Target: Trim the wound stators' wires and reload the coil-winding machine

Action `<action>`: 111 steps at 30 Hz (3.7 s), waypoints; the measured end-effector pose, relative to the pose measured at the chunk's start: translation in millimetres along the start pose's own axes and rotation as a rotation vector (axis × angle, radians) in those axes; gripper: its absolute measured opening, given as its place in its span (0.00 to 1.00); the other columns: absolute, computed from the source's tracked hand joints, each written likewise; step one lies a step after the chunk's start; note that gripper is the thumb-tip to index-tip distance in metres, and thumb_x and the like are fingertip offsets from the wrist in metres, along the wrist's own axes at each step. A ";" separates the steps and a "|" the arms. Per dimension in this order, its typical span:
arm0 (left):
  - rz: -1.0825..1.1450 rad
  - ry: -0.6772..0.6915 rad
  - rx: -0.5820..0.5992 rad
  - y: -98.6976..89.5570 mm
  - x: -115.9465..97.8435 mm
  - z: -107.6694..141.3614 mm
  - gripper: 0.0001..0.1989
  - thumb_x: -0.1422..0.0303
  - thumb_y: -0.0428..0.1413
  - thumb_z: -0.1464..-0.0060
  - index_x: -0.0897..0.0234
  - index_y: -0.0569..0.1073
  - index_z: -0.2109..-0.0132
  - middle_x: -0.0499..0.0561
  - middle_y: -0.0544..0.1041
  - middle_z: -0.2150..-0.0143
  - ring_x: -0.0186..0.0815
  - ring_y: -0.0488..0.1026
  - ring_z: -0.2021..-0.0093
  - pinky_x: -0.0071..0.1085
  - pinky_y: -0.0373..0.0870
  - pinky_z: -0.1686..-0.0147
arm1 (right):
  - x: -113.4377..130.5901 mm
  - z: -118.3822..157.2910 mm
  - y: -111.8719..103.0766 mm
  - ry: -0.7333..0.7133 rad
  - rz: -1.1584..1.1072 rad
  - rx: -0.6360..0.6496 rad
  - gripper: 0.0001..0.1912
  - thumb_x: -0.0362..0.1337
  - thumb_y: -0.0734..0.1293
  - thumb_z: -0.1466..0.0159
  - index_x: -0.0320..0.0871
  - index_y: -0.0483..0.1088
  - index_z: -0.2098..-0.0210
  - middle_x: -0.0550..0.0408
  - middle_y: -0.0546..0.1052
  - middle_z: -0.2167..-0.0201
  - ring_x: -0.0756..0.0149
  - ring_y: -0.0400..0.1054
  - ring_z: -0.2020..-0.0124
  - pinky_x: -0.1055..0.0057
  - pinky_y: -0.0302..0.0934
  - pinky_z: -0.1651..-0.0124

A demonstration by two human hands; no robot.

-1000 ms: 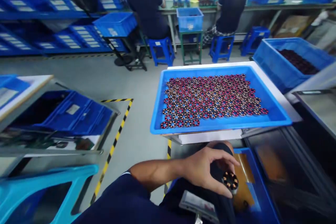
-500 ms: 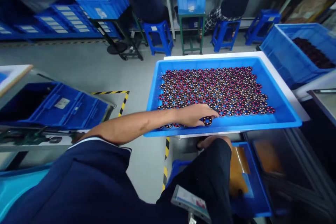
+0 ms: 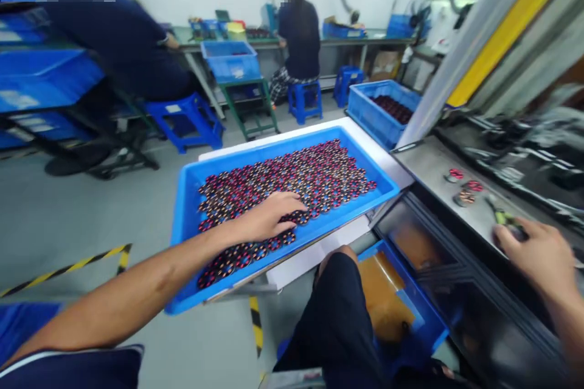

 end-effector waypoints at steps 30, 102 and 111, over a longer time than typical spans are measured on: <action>0.621 0.000 -0.203 120.6 -185.4 -295.6 0.20 0.64 0.58 0.39 0.65 0.69 0.42 0.55 0.76 0.50 0.39 0.77 0.56 0.42 0.77 0.55 | 8.8 18.0 -19.9 0.192 -0.330 0.013 0.16 0.44 0.67 0.32 0.40 0.71 0.49 0.48 0.73 0.46 0.56 0.69 0.46 0.50 0.64 0.43; 1.774 -0.030 0.316 163.5 -312.9 -50.5 0.21 0.76 0.68 0.53 0.63 0.77 0.51 0.58 0.80 0.45 0.38 0.80 0.52 0.33 0.76 0.50 | 76.6 273.4 -122.6 0.176 -1.318 0.152 0.13 0.36 0.67 0.33 0.43 0.69 0.74 0.61 0.71 0.79 0.73 0.63 0.76 0.75 0.59 0.70; 1.020 0.411 -0.255 121.9 -317.5 -39.6 0.24 0.75 0.68 0.52 0.66 0.76 0.46 0.61 0.80 0.49 0.42 0.79 0.50 0.38 0.76 0.47 | 67.0 279.2 -127.5 0.126 -1.355 -0.195 0.07 0.37 0.71 0.37 0.44 0.69 0.62 0.54 0.70 0.67 0.63 0.66 0.64 0.66 0.61 0.61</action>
Point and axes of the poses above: each hand's wrist, its own z-axis away from the middle knuckle, its own y-axis out of the palm, x = y × z, the point moved 8 cm from there along -z, towards the middle knuckle
